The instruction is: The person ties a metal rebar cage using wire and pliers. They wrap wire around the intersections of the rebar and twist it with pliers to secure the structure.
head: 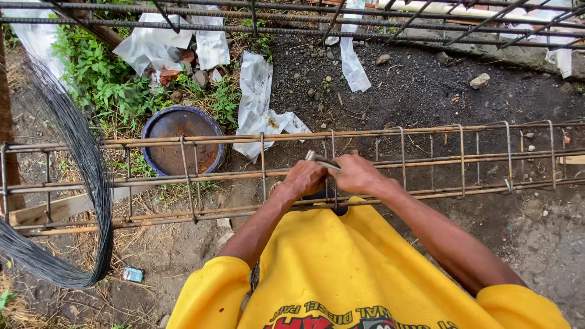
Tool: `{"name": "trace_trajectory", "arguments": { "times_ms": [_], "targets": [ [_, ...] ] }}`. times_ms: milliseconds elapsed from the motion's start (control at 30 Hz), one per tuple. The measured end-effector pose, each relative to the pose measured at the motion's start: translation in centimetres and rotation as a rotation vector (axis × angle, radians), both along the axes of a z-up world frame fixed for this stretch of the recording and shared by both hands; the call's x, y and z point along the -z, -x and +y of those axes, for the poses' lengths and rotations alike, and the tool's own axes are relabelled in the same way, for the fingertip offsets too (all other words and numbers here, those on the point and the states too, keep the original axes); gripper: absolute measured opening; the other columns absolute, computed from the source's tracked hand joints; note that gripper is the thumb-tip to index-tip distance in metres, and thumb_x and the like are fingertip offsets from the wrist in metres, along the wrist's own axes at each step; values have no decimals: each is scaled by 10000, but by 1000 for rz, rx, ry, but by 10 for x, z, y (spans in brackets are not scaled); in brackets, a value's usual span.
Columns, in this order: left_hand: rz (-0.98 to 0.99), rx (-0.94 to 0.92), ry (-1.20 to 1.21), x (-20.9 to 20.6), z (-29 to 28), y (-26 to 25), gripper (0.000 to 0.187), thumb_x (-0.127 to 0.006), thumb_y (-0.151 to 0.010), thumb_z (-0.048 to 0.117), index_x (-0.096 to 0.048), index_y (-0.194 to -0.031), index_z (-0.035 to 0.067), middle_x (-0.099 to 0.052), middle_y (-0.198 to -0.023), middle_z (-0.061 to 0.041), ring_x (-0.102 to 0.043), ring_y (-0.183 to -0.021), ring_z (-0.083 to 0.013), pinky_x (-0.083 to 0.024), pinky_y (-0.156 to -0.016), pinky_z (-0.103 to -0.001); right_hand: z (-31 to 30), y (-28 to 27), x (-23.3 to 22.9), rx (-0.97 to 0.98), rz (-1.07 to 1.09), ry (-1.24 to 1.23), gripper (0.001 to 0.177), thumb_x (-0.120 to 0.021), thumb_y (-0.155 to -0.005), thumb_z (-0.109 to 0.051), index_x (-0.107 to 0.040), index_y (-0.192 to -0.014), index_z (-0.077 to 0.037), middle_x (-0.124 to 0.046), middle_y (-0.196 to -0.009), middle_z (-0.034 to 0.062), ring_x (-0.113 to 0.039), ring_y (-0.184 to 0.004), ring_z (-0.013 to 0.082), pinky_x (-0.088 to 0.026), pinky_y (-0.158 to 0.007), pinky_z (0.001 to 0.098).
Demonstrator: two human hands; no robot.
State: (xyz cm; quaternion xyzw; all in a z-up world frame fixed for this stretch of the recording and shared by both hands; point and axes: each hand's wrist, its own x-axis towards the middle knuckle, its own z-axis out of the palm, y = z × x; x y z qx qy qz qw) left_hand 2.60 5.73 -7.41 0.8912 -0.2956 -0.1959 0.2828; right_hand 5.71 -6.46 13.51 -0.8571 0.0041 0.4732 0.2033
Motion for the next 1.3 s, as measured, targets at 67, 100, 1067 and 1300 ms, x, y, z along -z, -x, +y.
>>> {"name": "trace_trajectory", "arguments": {
  "times_ms": [67,100,1067,1300],
  "targets": [
    [-11,-90,103,-15,6,0,204,-533,-908,293,-665,-884,140,-673,-764,-86,-703,-724,-303,-577,-634,-430,0,-3,-49,205,40,-44,436,-476,-1013,-90,-501,-1402,105,-649,-804,188,-608,-588,239,-551,-572,344],
    [-16,-174,208,-22,7,3,185,-528,-980,282,-653,-1029,155,-650,-848,-67,-686,-765,-260,-572,-632,-367,-1,-2,-73,416,85,-86,456,-473,-1026,-117,-479,-1407,134,-606,-766,169,-563,-579,235,-525,-571,334],
    [97,-611,834,-55,2,36,160,-697,-958,182,-688,-844,71,-644,-824,-120,-668,-830,-359,-561,-788,-456,-130,-4,70,688,807,-102,680,-509,-650,131,-432,-1321,59,-623,-955,379,-715,-895,530,-583,-713,650],
    [0,-602,873,-43,-1,35,163,-717,-934,164,-708,-809,60,-584,-794,-95,-627,-769,-323,-547,-745,-415,-91,-41,34,490,888,5,472,-536,-664,38,-638,-1116,129,-690,-837,318,-739,-715,448,-618,-638,618]
  ]
}}
